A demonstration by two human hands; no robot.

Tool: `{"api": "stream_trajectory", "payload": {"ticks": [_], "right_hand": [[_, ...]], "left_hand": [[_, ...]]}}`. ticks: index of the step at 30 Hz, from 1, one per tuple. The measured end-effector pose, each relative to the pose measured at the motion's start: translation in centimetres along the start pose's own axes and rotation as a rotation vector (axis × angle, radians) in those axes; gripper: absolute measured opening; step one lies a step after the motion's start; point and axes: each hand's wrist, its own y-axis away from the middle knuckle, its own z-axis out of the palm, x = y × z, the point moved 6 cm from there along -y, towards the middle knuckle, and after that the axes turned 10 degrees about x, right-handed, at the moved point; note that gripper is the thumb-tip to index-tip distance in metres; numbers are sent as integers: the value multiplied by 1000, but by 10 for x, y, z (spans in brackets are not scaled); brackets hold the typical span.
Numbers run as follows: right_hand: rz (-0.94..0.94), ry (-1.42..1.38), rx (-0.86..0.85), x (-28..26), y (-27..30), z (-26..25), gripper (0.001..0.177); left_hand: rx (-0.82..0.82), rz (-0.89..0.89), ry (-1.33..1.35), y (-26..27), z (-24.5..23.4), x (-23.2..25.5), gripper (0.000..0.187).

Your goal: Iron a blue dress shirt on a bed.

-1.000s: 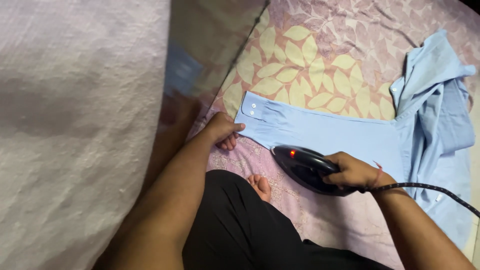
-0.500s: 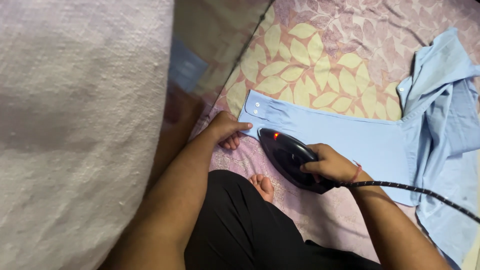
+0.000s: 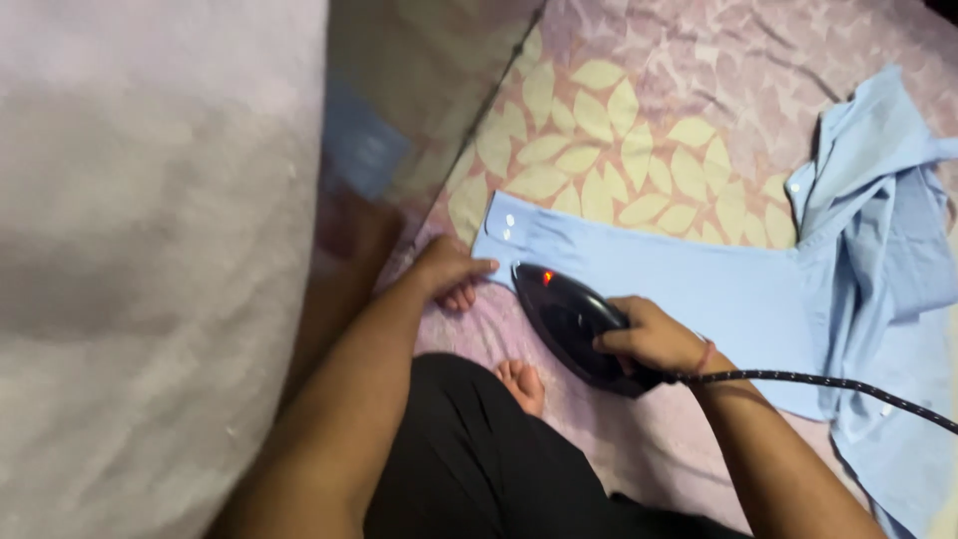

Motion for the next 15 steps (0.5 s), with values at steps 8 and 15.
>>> {"api": "stream_trajectory", "payload": {"ticks": [8, 15], "right_hand": [[32, 57, -3, 7, 4, -1, 23], [29, 13, -82, 5, 1, -4, 25]], "left_hand": [[21, -20, 11, 14, 1, 1, 39], [3, 14, 13, -7, 4, -12, 38]]}}
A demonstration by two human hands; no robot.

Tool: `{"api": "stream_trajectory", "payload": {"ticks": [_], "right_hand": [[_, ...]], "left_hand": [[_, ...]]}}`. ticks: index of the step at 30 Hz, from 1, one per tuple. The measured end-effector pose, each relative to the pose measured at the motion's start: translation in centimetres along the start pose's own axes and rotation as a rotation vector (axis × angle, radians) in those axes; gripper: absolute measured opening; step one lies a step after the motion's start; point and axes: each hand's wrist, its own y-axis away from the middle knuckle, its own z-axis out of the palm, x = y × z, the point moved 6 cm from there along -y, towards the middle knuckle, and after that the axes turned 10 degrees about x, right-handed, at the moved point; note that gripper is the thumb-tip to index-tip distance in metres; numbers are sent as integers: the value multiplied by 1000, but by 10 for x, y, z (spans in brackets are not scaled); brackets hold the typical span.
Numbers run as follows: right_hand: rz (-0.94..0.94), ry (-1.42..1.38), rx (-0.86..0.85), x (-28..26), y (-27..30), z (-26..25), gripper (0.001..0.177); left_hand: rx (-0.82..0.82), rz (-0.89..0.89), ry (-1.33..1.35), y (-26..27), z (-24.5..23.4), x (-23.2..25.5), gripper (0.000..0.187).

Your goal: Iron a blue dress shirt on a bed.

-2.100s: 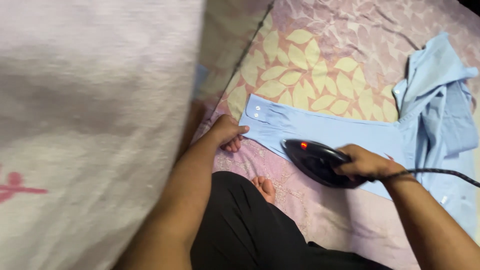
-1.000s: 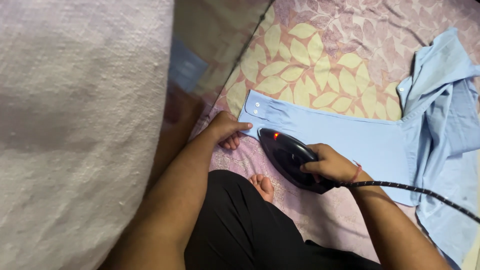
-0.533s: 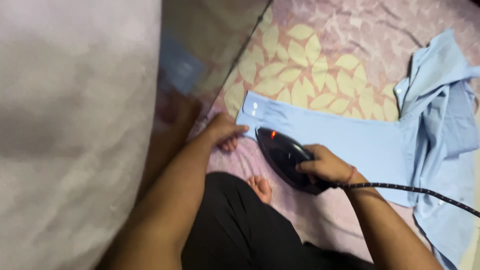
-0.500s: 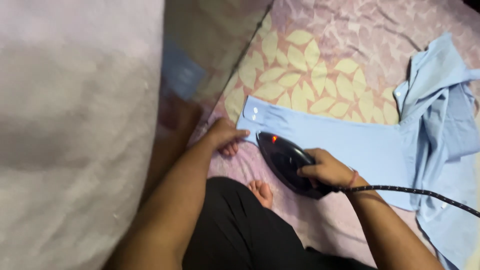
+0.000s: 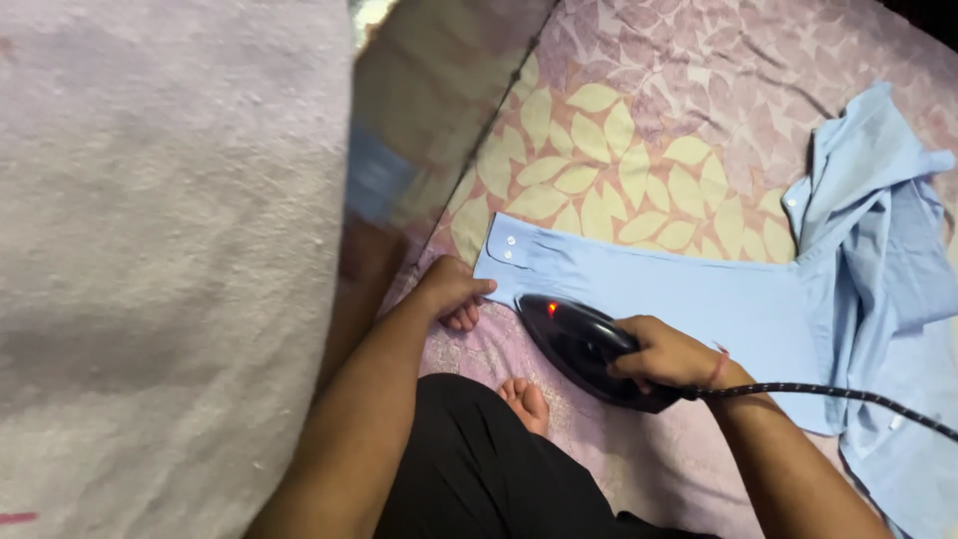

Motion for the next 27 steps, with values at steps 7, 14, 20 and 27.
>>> {"api": "stream_trajectory", "payload": {"ticks": [7, 14, 20, 27], "right_hand": [[20, 128, -14, -6, 8, -2, 26], [-8, 126, 49, -16, 16, -3, 28], [38, 163, 41, 7, 16, -9, 32], [67, 123, 34, -4, 14, -6, 31]], "left_hand": [[-10, 8, -8, -4, -1, 0, 39], [1, -9, -13, 1, -2, -5, 37], [-7, 9, -75, 2, -2, -2, 43], [1, -52, -64, -1, -3, -3, 36]]}}
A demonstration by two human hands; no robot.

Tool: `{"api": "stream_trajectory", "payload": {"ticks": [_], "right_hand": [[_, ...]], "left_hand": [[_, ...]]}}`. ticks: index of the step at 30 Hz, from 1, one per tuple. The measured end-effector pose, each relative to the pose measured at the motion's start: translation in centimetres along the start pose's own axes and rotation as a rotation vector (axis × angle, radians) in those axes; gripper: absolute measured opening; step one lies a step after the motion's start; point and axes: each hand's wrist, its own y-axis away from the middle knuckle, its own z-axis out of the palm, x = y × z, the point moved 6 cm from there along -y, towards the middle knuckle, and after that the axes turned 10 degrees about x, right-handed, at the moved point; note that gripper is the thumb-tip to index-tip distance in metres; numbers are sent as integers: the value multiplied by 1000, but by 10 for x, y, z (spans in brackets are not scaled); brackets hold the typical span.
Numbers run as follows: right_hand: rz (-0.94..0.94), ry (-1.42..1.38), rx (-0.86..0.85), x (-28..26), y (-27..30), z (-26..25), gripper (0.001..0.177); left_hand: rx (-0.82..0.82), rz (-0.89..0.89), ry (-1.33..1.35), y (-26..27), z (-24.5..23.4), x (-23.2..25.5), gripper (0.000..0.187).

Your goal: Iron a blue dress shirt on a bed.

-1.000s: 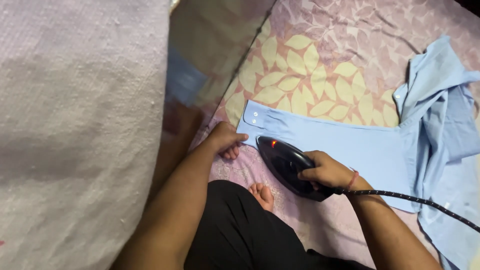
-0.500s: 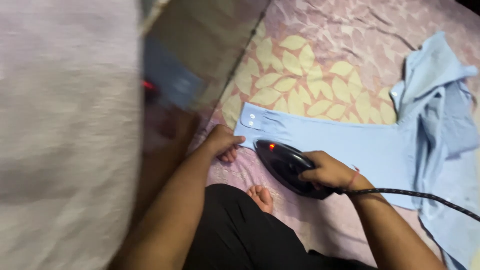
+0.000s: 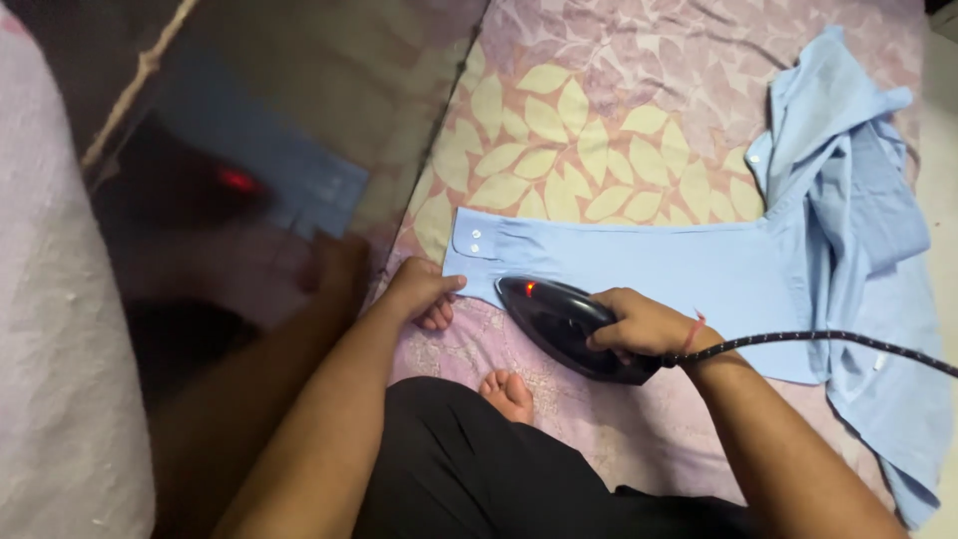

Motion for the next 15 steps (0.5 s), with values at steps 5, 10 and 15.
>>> {"api": "stream_trajectory", "payload": {"ticks": [5, 10, 15], "right_hand": [[-43, -27, 18, -2, -7, -4, 26], [-28, 6, -70, 18, -3, -12, 24], [17, 33, -25, 38, 2, -28, 25]], "left_hand": [[-61, 42, 103, -17, 2, -19, 38], [24, 15, 15, 22, -4, 13, 42], [17, 20, 44, 12, -3, 7, 47]]}}
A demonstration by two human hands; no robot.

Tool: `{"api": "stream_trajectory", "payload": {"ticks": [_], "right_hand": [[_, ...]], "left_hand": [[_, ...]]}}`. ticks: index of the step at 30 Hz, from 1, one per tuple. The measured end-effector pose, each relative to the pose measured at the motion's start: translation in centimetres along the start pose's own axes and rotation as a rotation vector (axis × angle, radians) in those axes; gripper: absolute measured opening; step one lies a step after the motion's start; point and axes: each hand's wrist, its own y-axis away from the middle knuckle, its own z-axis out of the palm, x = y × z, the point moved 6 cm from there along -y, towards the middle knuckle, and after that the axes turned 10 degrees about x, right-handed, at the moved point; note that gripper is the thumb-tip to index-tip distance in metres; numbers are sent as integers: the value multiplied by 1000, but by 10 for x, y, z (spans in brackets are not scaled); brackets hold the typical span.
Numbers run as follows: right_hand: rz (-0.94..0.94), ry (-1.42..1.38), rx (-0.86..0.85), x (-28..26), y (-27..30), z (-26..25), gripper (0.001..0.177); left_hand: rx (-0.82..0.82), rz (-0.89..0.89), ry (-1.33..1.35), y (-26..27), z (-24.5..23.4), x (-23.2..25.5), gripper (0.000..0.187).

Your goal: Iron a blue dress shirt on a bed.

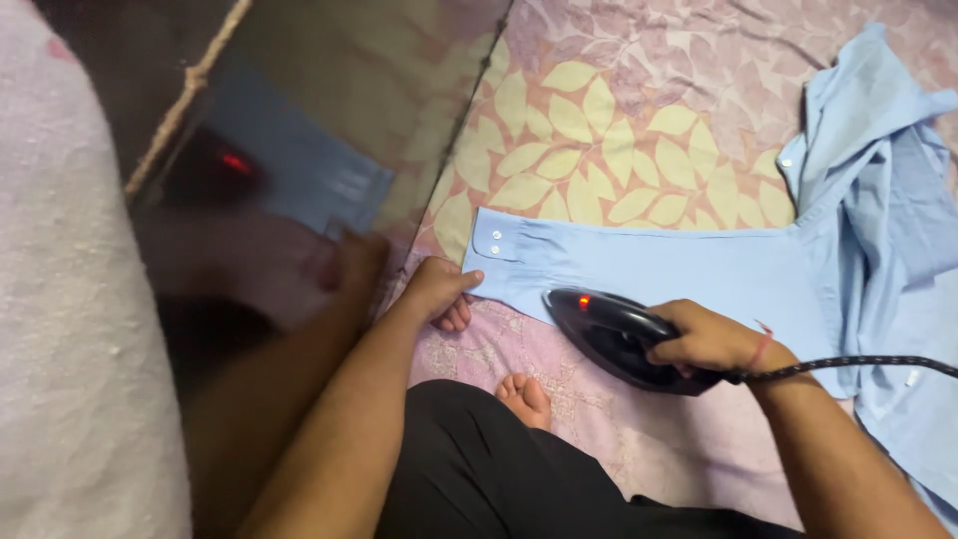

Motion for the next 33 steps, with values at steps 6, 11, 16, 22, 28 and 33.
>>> {"api": "stream_trajectory", "payload": {"ticks": [6, 11, 16, 22, 28, 33], "right_hand": [[-38, -49, 17, -3, -5, -4, 32], [-86, -24, -19, -32, -12, 8, 26], [-75, -8, 6, -27, -3, 1, 23], [-95, -34, -1, 12, -2, -6, 19], [-77, -82, 4, 1, -3, -7, 18], [-66, -63, 6, -7, 0, -8, 20]], "left_hand": [[15, 33, -1, -1, 0, -1, 46], [25, -18, -11, 7, 1, 9, 47], [385, 447, -459, 25, -5, 67, 42], [559, 687, -900, 51, 5, 109, 44], [499, 526, -1037, 62, 15, 138, 53], [384, 368, -997, 45, 16, 121, 53]]}}
